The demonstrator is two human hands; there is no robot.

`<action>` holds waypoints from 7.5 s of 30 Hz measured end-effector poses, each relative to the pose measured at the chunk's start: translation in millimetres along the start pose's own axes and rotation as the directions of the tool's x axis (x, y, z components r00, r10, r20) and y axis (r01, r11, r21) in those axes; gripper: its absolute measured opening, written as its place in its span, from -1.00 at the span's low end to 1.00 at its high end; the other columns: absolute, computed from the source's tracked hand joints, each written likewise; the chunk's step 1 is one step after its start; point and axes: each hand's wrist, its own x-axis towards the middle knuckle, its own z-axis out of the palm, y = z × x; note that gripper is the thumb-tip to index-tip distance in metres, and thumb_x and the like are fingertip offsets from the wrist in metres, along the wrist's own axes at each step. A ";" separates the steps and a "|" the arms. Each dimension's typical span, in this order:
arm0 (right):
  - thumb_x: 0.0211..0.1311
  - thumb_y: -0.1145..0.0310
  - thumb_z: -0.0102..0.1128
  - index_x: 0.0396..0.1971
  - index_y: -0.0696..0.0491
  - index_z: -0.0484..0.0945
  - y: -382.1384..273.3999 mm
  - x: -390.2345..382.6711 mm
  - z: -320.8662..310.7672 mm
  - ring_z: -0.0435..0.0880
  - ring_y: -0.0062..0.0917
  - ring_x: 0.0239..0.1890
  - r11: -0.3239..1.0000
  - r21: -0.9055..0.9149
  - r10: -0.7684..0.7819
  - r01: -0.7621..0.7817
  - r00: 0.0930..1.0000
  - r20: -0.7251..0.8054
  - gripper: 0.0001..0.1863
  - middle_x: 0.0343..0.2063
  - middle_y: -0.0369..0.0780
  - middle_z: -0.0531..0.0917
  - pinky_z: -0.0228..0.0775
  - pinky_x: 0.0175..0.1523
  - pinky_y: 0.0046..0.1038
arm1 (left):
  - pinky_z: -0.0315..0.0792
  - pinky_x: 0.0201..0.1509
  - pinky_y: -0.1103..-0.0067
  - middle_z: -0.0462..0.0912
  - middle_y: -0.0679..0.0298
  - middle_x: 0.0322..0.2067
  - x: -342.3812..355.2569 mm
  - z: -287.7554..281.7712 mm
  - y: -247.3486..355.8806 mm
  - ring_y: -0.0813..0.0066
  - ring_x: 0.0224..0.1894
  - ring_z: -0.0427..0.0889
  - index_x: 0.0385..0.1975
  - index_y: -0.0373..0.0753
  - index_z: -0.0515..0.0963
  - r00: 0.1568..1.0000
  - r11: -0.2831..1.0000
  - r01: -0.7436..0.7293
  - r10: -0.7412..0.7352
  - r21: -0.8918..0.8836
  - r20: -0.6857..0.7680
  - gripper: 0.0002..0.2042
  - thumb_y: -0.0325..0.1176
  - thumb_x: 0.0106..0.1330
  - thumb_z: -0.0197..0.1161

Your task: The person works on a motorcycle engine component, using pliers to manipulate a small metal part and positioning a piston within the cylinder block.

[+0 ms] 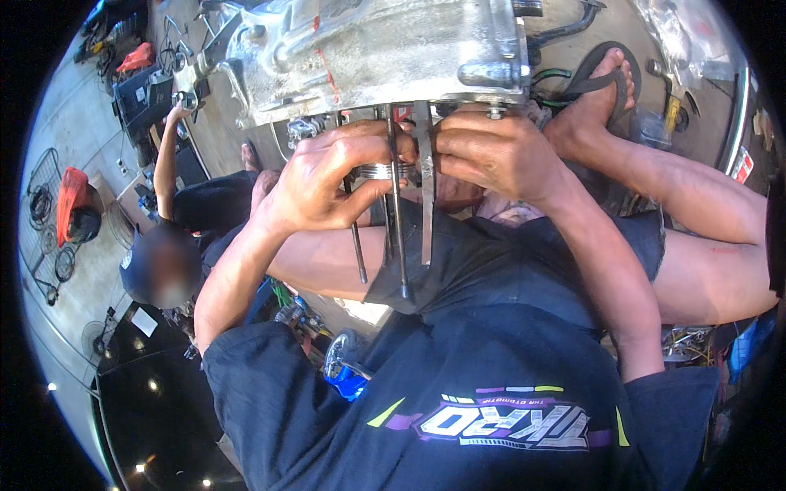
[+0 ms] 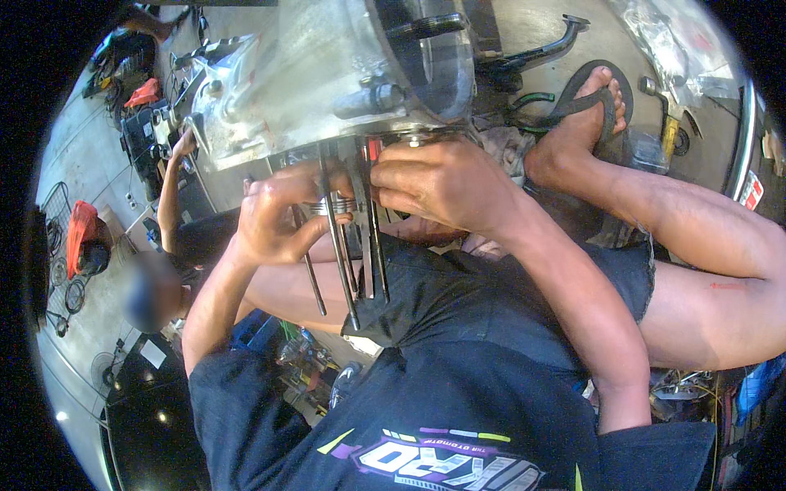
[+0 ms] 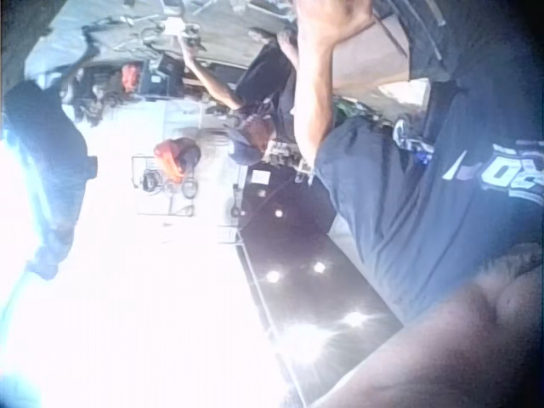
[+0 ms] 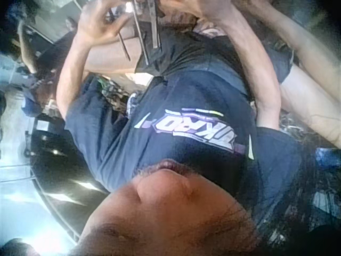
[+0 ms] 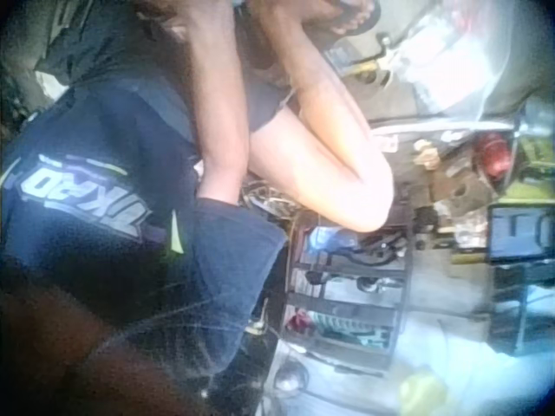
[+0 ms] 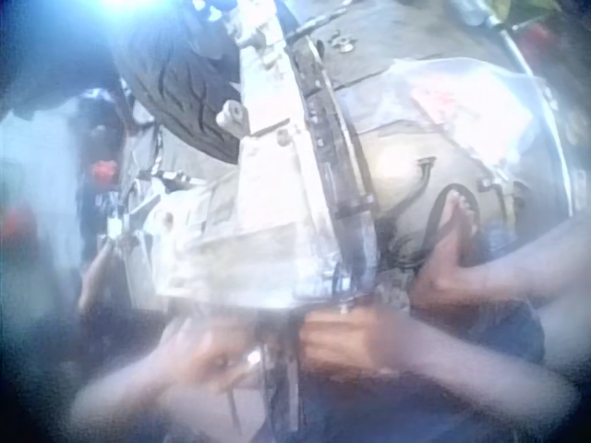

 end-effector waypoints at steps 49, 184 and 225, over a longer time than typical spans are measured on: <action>0.00 0.28 0.30 -0.40 0.04 0.57 -5.6 11.8 -8.1 0.69 -0.39 -0.27 0.969 -0.182 -0.152 0.167 0.984 0.097 -0.81 -0.41 -0.29 0.60 0.60 -0.29 -0.39 | 0.56 -0.18 0.37 0.64 0.10 -0.30 -4.5 2.2 -4.6 0.09 -0.23 0.70 -0.14 -0.26 0.37 0.977 0.985 -0.167 0.170 0.034 -0.128 -0.59 -0.51 0.09 0.47; 0.36 0.36 0.11 0.24 0.09 0.43 -26.5 9.2 -91.9 0.71 -0.11 -0.20 0.737 0.034 0.395 -0.675 0.470 0.789 -0.54 -0.31 0.03 0.70 0.50 -0.07 -0.19 | 0.57 -0.33 0.41 0.62 0.14 -0.63 -12.5 -0.9 -13.5 0.23 -0.53 0.67 -0.66 -0.32 0.57 0.995 0.986 -0.090 0.084 0.142 0.048 -0.80 -0.41 0.00 0.48; 0.30 0.38 0.15 0.29 0.09 0.41 -44.6 84.9 -103.5 0.61 -0.02 0.06 0.851 -0.316 0.464 -0.419 0.320 0.826 -0.46 0.00 0.16 0.61 0.39 0.15 -0.17 | 0.59 -0.04 0.39 0.69 0.07 -0.11 2.8 -4.2 -2.2 0.10 -0.08 0.73 -0.03 -0.32 0.49 0.982 0.987 -0.157 0.151 -0.041 -0.114 -0.53 -0.51 0.03 0.50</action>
